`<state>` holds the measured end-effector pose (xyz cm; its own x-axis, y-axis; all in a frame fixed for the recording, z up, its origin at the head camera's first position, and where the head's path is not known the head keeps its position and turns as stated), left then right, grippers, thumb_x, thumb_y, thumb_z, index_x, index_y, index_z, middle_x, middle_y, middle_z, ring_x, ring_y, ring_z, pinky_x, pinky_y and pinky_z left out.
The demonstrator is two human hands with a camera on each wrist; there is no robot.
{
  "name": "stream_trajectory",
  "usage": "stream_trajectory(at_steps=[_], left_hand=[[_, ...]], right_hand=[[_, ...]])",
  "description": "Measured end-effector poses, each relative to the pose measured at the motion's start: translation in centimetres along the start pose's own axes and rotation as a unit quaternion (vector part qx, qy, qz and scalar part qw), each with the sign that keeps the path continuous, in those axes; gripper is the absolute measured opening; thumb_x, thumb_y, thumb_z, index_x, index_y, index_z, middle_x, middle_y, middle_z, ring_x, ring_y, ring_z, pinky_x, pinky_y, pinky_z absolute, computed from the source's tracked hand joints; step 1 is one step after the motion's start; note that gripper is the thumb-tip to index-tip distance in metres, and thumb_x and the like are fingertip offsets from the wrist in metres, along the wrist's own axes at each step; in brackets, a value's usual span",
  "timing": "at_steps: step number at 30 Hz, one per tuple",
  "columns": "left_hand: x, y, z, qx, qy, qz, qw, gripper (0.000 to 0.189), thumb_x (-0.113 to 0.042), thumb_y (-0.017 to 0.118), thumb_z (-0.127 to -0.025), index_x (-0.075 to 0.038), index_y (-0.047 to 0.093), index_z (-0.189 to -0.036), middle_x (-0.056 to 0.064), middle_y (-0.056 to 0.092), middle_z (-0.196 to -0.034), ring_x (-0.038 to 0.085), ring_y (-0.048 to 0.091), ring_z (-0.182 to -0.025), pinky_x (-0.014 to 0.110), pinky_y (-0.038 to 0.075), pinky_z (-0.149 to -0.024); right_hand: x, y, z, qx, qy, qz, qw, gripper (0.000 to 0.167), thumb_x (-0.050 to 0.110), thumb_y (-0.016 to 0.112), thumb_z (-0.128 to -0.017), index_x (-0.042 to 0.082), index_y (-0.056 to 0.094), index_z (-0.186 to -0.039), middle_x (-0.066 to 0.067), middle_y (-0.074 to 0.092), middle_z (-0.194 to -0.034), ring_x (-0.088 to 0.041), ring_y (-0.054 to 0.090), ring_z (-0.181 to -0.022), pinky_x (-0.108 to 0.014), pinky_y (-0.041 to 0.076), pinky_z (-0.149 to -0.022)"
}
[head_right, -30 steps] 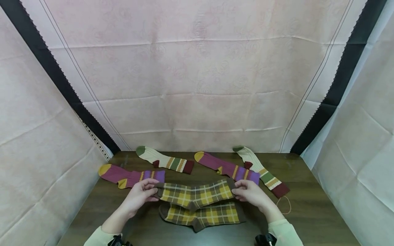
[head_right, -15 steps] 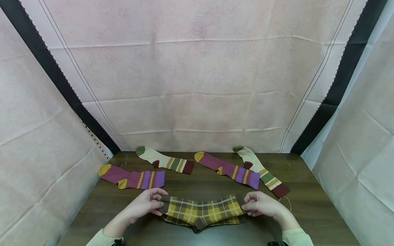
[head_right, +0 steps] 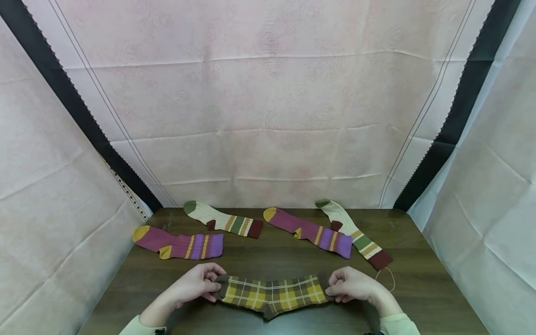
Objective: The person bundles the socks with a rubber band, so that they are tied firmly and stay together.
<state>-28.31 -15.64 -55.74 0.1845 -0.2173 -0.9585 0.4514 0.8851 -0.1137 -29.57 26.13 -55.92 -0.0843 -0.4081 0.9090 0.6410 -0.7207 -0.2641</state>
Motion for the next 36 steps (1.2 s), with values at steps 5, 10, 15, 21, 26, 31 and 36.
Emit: stream_trajectory(at_steps=[5,10,15,21,26,31,36], left_hand=[[0.17,-0.20,0.08,-0.012,0.002,-0.015,0.9998,0.032,0.000,0.073,-0.097,0.008,0.062,-0.126,0.011,0.064,-0.086,0.022,0.069,-0.069,0.041,0.065,-0.066],[0.18,-0.31,0.14,-0.030,0.008,-0.034,0.9989,0.030,0.001,0.074,-0.095,0.008,0.063,-0.122,0.012,0.064,-0.087,0.022,0.070,-0.066,0.039,0.065,-0.063],[0.08,-0.54,0.18,-0.050,0.019,-0.057,0.9969,0.029,0.004,0.073,-0.093,0.009,0.063,-0.120,0.014,0.063,-0.086,0.023,0.069,-0.063,0.041,0.064,-0.060],[0.27,-0.74,0.03,-0.056,0.010,-0.073,0.9958,0.029,0.005,0.073,-0.093,0.009,0.063,-0.120,0.013,0.062,-0.084,0.022,0.069,-0.061,0.039,0.064,-0.059],[0.37,-0.77,0.01,-0.054,-0.001,-0.073,0.9959,0.028,0.007,0.072,-0.093,0.010,0.064,-0.119,0.012,0.060,-0.084,0.021,0.069,-0.062,0.038,0.064,-0.059],[0.25,-0.74,0.04,-0.053,-0.003,-0.072,0.9960,0.024,0.007,0.072,-0.091,0.011,0.065,-0.114,0.012,0.058,-0.084,0.020,0.069,-0.061,0.038,0.064,-0.060],[0.35,-0.69,-0.01,-0.050,-0.005,-0.076,0.9958,0.022,0.005,0.074,-0.092,0.011,0.065,-0.112,0.012,0.060,-0.084,0.019,0.068,-0.060,0.036,0.064,-0.059]], right_hand=[[-0.17,-0.19,0.35,-0.017,0.016,0.027,0.9994,0.017,0.016,0.075,-0.098,0.000,0.070,-0.094,-0.001,0.067,-0.079,-0.015,0.064,-0.074,-0.028,0.056,-0.062],[0.15,-0.33,0.63,-0.037,0.016,0.052,0.9979,0.023,0.018,0.078,-0.096,-0.002,0.070,-0.090,0.002,0.063,-0.077,-0.014,0.060,-0.075,-0.030,0.054,-0.063],[0.67,-0.29,0.66,-0.051,0.011,0.068,0.9963,0.022,0.018,0.080,-0.095,0.000,0.069,-0.088,0.002,0.063,-0.078,-0.015,0.059,-0.077,-0.033,0.055,-0.065],[0.53,-0.40,0.76,-0.065,0.024,0.067,0.9954,0.020,0.017,0.078,-0.097,0.002,0.067,-0.090,-0.001,0.063,-0.081,-0.019,0.061,-0.080,-0.037,0.058,-0.068],[0.59,-0.32,0.79,-0.080,0.025,0.065,0.9943,0.020,0.016,0.079,-0.096,0.001,0.066,-0.091,-0.002,0.063,-0.081,-0.019,0.061,-0.079,-0.037,0.058,-0.066],[0.66,-0.23,0.49,-0.096,0.024,0.068,0.9928,0.026,0.013,0.081,-0.094,-0.002,0.065,-0.108,-0.004,0.064,-0.082,-0.019,0.063,-0.077,-0.038,0.058,-0.063],[0.38,-0.40,0.18,-0.114,0.042,0.073,0.9899,0.035,0.017,0.080,-0.096,-0.005,0.063,-0.118,-0.005,0.065,-0.081,-0.021,0.065,-0.075,-0.039,0.059,-0.063]])
Point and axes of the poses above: each hand's wrist, its own z-axis away from the middle knuckle, its own y-axis out of the palm, x = y × z, the point moved 8 cm from there along -z, towards the middle knuckle
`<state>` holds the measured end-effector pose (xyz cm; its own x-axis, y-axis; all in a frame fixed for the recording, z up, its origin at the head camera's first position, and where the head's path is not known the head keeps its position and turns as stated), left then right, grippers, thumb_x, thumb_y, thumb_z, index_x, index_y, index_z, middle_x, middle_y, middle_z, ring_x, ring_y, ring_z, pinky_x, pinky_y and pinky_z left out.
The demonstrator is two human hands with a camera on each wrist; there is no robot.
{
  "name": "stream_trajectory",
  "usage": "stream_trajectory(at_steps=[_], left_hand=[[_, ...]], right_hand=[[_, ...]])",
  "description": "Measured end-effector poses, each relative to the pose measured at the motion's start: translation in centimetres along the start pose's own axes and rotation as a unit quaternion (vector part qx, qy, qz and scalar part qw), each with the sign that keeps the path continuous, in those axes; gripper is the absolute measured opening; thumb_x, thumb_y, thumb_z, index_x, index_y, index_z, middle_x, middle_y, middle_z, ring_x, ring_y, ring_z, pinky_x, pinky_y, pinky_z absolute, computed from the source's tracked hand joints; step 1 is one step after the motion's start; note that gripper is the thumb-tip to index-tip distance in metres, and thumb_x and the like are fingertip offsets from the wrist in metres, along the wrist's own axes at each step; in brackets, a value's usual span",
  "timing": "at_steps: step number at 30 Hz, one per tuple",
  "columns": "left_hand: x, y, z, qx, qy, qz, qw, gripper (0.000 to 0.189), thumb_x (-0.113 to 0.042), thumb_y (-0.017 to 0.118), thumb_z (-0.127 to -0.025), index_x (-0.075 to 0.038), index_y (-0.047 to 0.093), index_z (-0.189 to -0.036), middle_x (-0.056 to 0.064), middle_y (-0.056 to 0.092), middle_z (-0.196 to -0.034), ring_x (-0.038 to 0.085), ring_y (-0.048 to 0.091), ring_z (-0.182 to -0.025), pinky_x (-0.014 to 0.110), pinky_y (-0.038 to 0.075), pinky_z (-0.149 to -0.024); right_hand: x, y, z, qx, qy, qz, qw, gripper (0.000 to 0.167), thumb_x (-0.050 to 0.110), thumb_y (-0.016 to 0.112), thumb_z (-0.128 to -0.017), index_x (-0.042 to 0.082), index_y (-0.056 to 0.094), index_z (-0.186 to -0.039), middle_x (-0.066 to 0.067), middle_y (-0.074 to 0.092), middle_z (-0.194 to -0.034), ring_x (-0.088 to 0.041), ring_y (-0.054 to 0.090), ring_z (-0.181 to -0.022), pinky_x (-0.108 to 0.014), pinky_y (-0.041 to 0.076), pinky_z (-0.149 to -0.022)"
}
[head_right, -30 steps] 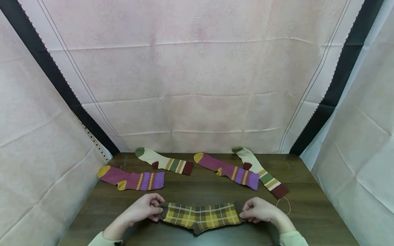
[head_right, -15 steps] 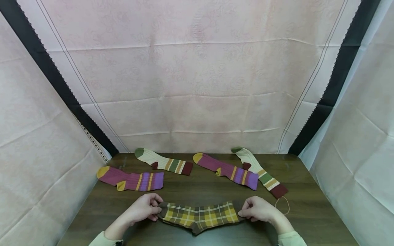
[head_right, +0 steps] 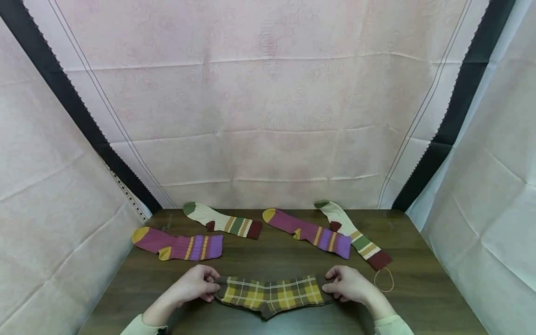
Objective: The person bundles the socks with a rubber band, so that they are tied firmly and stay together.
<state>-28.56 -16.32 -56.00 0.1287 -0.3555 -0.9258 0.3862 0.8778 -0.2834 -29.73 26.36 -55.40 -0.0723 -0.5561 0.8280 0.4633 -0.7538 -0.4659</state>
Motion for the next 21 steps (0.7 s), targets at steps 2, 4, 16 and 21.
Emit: stream_trajectory(at_steps=[2,4,16,21], left_hand=[[0.1,0.0,0.0,0.002,-0.001,-0.001,1.0000,0.022,0.004,0.074,-0.092,0.010,0.065,-0.111,0.012,0.061,-0.084,0.019,0.068,-0.060,0.036,0.064,-0.059],[0.1,0.0,-0.1,0.003,0.001,-0.001,1.0000,0.022,0.004,0.075,-0.091,0.010,0.065,-0.110,0.012,0.062,-0.084,0.018,0.067,-0.060,0.036,0.064,-0.059],[-0.4,-0.3,0.1,-0.005,0.012,-0.017,0.9998,0.015,0.002,0.077,-0.090,0.005,0.066,-0.098,0.011,0.065,-0.081,0.019,0.068,-0.060,0.038,0.064,-0.060],[-0.6,-0.6,0.0,-0.012,0.012,-0.013,0.9998,0.017,0.002,0.076,-0.092,0.007,0.065,-0.102,0.012,0.065,-0.084,0.020,0.069,-0.064,0.039,0.064,-0.062]], right_hand=[[0.0,0.0,-0.1,-0.001,0.004,0.002,1.0000,0.033,0.016,0.079,-0.097,-0.005,0.064,-0.116,-0.006,0.065,-0.082,-0.021,0.066,-0.076,-0.039,0.059,-0.063],[0.1,0.0,-0.2,-0.001,0.001,0.007,1.0000,0.029,0.015,0.079,-0.097,-0.004,0.065,-0.112,-0.005,0.065,-0.083,-0.021,0.065,-0.076,-0.038,0.059,-0.063],[0.7,0.2,-0.6,0.007,-0.054,0.023,0.9982,0.016,0.014,0.077,-0.096,0.004,0.065,-0.095,0.000,0.060,-0.077,-0.014,0.057,-0.069,-0.026,0.048,-0.056],[0.8,0.1,-1.2,-0.005,-0.063,0.013,0.9979,0.016,0.012,0.075,-0.098,0.002,0.063,-0.098,-0.001,0.058,-0.077,-0.016,0.057,-0.070,-0.027,0.048,-0.056]])
Point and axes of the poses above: each hand's wrist, its own z-axis away from the middle knuckle, its own y-axis out of the palm, x = y × z, the point moved 8 cm from there along -z, towards the middle knuckle
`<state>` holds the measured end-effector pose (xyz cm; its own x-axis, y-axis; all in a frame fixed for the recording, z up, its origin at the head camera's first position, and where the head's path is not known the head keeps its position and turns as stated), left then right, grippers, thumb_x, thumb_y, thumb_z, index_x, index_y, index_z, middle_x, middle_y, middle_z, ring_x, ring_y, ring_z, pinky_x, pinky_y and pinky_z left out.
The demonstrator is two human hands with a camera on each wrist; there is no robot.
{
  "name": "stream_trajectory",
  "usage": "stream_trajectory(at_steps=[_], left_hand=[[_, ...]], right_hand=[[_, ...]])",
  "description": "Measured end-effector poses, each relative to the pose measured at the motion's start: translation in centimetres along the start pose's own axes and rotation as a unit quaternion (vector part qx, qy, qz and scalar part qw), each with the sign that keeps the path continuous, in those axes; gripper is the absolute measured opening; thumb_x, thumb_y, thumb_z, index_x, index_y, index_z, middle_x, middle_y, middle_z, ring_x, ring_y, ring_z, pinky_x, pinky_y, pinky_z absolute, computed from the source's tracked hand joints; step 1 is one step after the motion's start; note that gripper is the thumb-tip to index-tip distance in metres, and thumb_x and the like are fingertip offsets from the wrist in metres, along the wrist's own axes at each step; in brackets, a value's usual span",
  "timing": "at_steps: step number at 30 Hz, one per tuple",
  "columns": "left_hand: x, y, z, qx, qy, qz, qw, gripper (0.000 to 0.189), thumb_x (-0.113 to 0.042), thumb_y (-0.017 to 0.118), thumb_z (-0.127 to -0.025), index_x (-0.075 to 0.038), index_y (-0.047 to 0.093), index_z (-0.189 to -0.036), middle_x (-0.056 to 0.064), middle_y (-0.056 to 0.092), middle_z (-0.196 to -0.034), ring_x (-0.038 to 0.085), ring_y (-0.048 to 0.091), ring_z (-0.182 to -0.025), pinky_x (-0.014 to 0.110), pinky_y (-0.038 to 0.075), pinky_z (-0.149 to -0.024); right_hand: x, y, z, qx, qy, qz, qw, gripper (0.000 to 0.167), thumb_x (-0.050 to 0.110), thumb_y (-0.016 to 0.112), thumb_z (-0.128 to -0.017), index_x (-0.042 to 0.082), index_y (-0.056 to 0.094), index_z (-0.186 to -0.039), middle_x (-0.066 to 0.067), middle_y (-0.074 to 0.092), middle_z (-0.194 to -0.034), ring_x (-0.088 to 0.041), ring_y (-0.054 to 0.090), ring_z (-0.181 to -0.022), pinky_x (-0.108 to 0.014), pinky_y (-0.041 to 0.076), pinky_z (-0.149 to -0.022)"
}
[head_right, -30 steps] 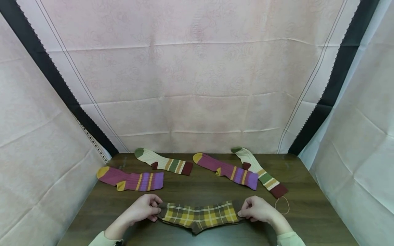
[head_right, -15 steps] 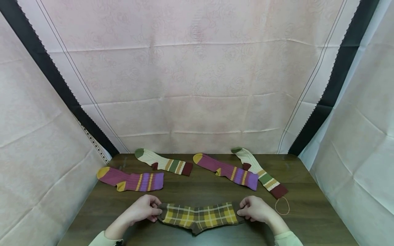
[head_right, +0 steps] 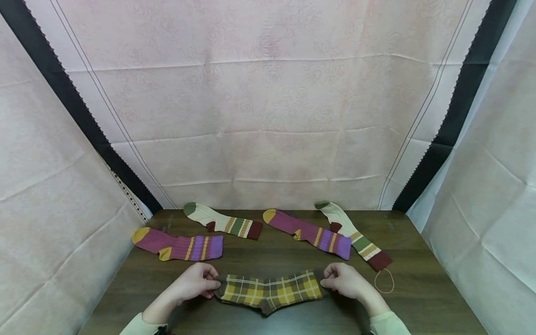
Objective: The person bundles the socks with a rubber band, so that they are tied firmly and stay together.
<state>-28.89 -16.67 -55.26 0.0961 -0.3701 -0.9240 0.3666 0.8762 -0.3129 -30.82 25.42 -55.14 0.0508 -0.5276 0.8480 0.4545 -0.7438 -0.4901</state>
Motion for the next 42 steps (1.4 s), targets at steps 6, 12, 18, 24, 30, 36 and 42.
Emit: stream_trajectory(at_steps=[6,12,18,24,30,36,42], left_hand=[[0.2,-0.4,-0.4,-0.010,-0.002,-0.001,0.9999,0.021,0.001,0.076,-0.094,0.010,0.065,-0.109,0.013,0.066,-0.086,0.022,0.070,-0.068,0.040,0.065,-0.064],[0.4,-0.7,-0.8,-0.020,-0.012,-0.007,0.9997,0.022,0.000,0.076,-0.096,0.010,0.065,-0.112,0.014,0.068,-0.088,0.023,0.072,-0.070,0.040,0.065,-0.065],[0.7,-0.7,-1.0,-0.018,-0.019,-0.003,0.9997,0.023,0.000,0.076,-0.096,0.011,0.064,-0.113,0.014,0.068,-0.090,0.022,0.072,-0.071,0.039,0.065,-0.066],[0.9,-0.7,-1.1,-0.015,-0.022,0.008,0.9996,0.024,-0.001,0.076,-0.096,0.011,0.064,-0.113,0.015,0.068,-0.090,0.022,0.072,-0.071,0.039,0.065,-0.066],[1.0,-0.9,-1.0,-0.015,-0.028,0.014,0.9994,0.027,-0.003,0.077,-0.096,0.011,0.064,-0.114,0.015,0.069,-0.090,0.022,0.072,-0.071,0.040,0.065,-0.065],[0.8,-1.5,-0.5,-0.007,-0.018,0.015,0.9997,0.030,-0.008,0.078,-0.097,0.010,0.065,-0.117,0.014,0.071,-0.094,0.024,0.072,-0.075,0.041,0.065,-0.068],[0.4,-3.0,-0.1,-0.021,0.023,-0.018,0.9994,0.030,-0.013,0.078,-0.099,0.006,0.068,-0.120,0.010,0.072,-0.096,0.027,0.072,-0.078,0.040,0.062,-0.065]], right_hand=[[0.3,-0.3,-0.5,-0.026,-0.002,0.004,0.9997,0.017,0.012,0.075,-0.098,0.002,0.062,-0.099,-0.001,0.060,-0.078,-0.019,0.058,-0.072,-0.029,0.050,-0.056],[0.4,-0.4,-0.8,-0.042,-0.004,0.020,0.9989,0.017,0.011,0.077,-0.096,0.003,0.062,-0.099,-0.001,0.061,-0.078,-0.019,0.059,-0.072,-0.029,0.050,-0.057],[0.2,-0.4,-0.9,-0.040,-0.003,0.023,0.9989,0.018,0.011,0.077,-0.096,0.003,0.062,-0.098,-0.001,0.061,-0.077,-0.019,0.059,-0.071,-0.029,0.050,-0.056],[0.2,-0.4,-0.9,-0.038,-0.001,0.020,0.9991,0.018,0.012,0.077,-0.096,0.003,0.062,-0.099,-0.001,0.061,-0.079,-0.020,0.060,-0.072,-0.030,0.051,-0.057],[0.1,-0.4,-1.1,-0.034,0.009,0.021,0.9992,0.018,0.013,0.077,-0.097,0.002,0.063,-0.101,-0.002,0.062,-0.080,-0.020,0.060,-0.074,-0.032,0.052,-0.059],[0.4,-0.8,-1.3,-0.040,0.027,0.033,0.9983,0.021,0.017,0.077,-0.098,0.001,0.066,-0.106,-0.004,0.065,-0.084,-0.021,0.063,-0.076,-0.037,0.054,-0.063],[2.1,-2.1,-2.7,-0.116,0.026,0.098,0.9880,0.023,0.021,0.081,-0.096,0.004,0.072,-0.107,-0.001,0.067,-0.088,-0.017,0.061,-0.081,-0.036,0.051,-0.072]])
Point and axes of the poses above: each hand's wrist, its own z-axis away from the middle knuckle, its own y-axis out of the palm, x = y × z, the point moved 8 cm from there along -z, towards the middle knuckle
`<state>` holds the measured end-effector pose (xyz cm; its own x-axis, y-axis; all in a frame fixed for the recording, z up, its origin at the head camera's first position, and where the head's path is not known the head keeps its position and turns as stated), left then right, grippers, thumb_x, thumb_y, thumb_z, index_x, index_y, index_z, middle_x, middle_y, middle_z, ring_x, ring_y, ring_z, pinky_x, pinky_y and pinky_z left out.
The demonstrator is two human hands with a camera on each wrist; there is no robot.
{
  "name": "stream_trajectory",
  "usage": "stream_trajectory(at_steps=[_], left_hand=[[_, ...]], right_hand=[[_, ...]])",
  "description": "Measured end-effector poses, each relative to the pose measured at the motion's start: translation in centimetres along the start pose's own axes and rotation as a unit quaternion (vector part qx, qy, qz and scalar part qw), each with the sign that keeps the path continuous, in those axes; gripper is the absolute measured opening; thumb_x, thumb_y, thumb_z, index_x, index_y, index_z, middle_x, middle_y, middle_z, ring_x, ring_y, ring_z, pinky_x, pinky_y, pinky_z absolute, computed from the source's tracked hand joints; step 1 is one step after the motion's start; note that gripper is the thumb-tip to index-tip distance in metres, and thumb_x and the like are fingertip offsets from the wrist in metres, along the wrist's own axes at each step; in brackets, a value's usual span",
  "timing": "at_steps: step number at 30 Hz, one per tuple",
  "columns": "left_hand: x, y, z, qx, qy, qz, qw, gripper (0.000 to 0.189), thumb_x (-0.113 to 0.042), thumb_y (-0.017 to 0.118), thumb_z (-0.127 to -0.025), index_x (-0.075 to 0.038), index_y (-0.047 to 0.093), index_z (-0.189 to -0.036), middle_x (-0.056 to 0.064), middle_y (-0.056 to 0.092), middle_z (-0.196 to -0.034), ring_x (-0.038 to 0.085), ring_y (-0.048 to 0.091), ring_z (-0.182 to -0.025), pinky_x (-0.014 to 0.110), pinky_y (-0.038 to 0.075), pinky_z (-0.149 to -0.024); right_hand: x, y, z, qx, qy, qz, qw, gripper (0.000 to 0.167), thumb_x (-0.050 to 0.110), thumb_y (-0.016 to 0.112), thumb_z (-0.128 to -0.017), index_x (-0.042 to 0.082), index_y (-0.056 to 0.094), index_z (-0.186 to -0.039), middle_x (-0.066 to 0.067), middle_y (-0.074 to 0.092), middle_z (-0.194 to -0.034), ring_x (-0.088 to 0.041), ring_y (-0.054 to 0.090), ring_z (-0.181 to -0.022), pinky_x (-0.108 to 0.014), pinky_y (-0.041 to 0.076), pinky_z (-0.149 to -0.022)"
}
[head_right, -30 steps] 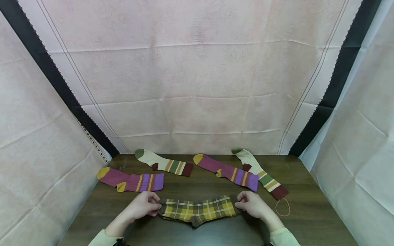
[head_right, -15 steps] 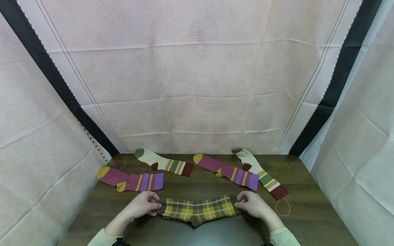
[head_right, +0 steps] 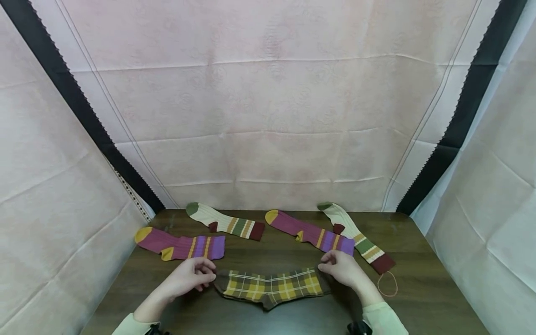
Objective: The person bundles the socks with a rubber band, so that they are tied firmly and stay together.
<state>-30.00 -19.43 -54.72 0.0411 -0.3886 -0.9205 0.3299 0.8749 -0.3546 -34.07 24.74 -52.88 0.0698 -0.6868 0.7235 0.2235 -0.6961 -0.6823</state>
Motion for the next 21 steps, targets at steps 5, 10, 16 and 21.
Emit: stream_trajectory(at_steps=[5,10,16,21], left_hand=[[0.0,-1.4,0.1,-0.023,0.015,-0.010,0.9996,0.030,-0.015,0.078,-0.100,0.003,0.068,-0.122,0.009,0.071,-0.097,0.031,0.071,-0.081,0.041,0.060,-0.064],[0.4,-3.0,0.1,-0.063,0.020,-0.009,0.9978,0.030,-0.012,0.079,-0.099,0.002,0.068,-0.123,0.010,0.072,-0.103,0.028,0.071,-0.090,0.041,0.062,-0.070],[0.7,-5.1,-0.5,-0.131,0.033,-0.060,0.9890,0.030,-0.012,0.084,-0.094,-0.006,0.072,-0.121,0.007,0.073,-0.113,0.022,0.069,-0.101,0.037,0.057,-0.084],[0.9,-6.3,-1.4,-0.155,0.041,-0.100,0.9821,0.030,-0.009,0.085,-0.093,-0.011,0.073,-0.120,0.005,0.073,-0.117,0.026,0.067,-0.109,0.045,0.053,-0.094]], right_hand=[[2.7,0.9,-1.6,-0.024,-0.021,-0.017,0.9993,0.023,0.021,0.080,-0.098,0.006,0.073,-0.113,0.000,0.071,-0.093,-0.016,0.064,-0.085,-0.035,0.053,-0.075],[5.6,4.1,-3.4,0.021,-0.058,-0.077,0.9951,0.027,0.020,0.076,-0.101,0.003,0.072,-0.121,-0.002,0.074,-0.103,-0.020,0.068,-0.091,-0.036,0.056,-0.077],[8.3,8.6,-5.4,0.085,-0.072,-0.142,0.9836,0.029,0.017,0.073,-0.104,-0.001,0.069,-0.125,-0.005,0.073,-0.107,-0.026,0.070,-0.097,-0.042,0.061,-0.078],[10.1,11.4,-6.4,0.110,-0.069,-0.167,0.9774,0.028,0.016,0.071,-0.104,-0.001,0.069,-0.126,-0.006,0.072,-0.107,-0.025,0.069,-0.098,-0.044,0.061,-0.081]])
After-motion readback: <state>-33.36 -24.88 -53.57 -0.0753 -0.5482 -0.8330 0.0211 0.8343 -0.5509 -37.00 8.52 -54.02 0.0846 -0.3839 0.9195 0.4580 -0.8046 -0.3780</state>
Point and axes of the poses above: each hand's wrist, its own z-axis away from the middle knuckle, its own y-axis out of the palm, x = y × z, the point moved 8 cm from there along -z, towards the middle knuckle
